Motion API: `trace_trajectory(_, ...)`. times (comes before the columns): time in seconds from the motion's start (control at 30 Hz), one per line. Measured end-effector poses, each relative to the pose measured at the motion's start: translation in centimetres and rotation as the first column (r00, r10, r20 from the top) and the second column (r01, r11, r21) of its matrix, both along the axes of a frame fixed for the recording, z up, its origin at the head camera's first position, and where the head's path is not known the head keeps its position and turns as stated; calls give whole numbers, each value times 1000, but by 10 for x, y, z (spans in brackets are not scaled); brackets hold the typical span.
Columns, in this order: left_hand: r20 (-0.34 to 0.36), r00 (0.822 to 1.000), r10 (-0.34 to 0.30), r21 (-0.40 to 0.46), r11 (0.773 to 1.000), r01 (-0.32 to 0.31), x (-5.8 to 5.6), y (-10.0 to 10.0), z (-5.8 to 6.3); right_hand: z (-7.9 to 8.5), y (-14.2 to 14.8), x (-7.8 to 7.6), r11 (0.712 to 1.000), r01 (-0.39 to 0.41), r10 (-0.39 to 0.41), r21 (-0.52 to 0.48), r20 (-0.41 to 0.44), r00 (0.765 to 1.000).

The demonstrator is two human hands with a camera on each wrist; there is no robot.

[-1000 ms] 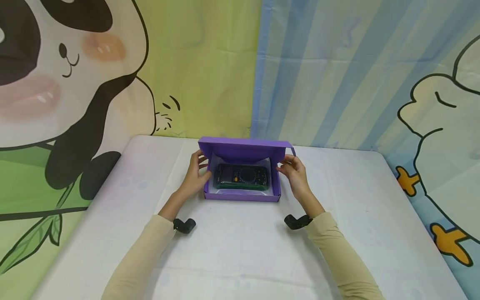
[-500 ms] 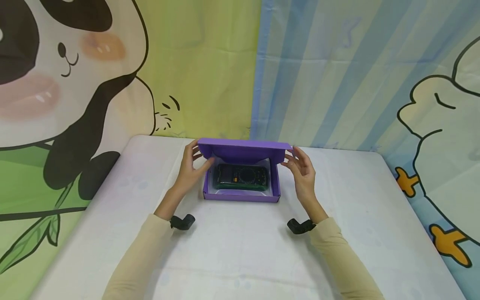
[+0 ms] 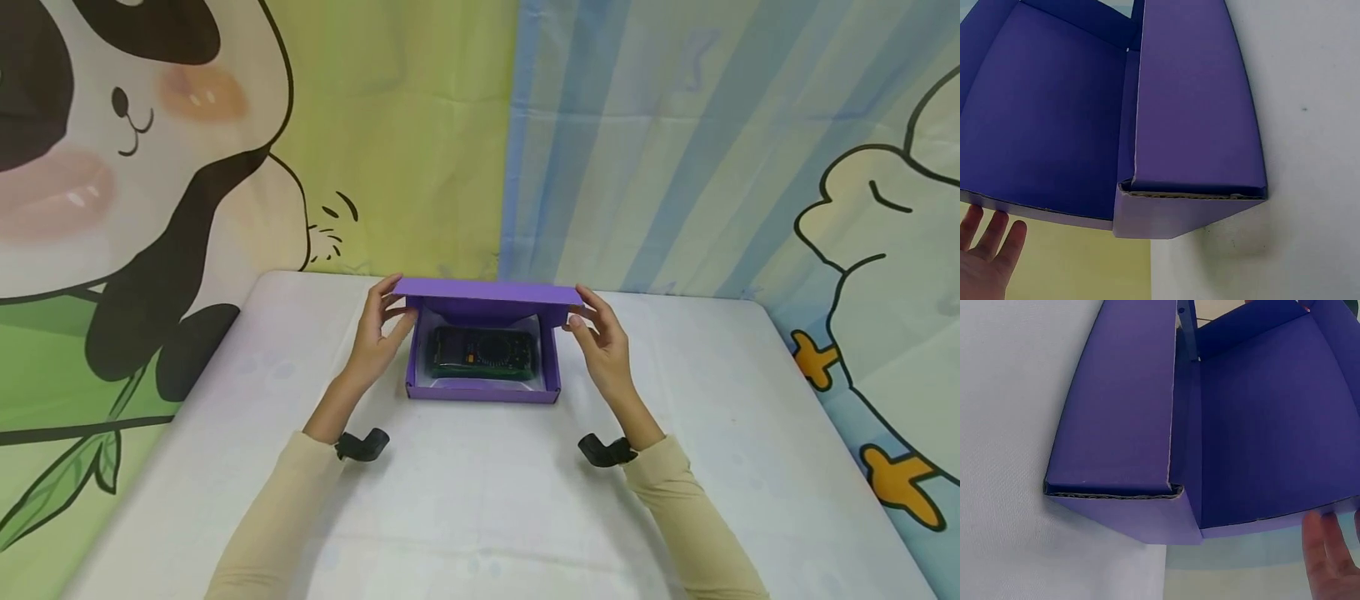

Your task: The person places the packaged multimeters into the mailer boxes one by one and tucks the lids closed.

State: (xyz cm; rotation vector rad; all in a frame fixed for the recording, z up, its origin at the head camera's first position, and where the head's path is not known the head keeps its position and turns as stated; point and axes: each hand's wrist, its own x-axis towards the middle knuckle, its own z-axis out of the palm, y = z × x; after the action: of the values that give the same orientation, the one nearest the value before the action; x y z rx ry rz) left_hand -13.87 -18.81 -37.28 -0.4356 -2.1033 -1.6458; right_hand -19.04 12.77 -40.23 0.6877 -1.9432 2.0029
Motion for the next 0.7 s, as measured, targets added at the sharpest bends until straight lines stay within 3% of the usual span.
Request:
trace_trajectory(0.13,6,1000,-12,-29,999,12,2,-2,0,10,-2,6,999,26,-26,27,0,1000)
trace_trajectory(0.37,-25,1000,13,-42,999,-15,3,-5,0,33,-5,18,991,76,-67,114,-83,994)
trace_trajectory(0.7,-43,998,41,-35,999,-42,6,-5,1,16,1,-1,995,60,-61,76,5,998)
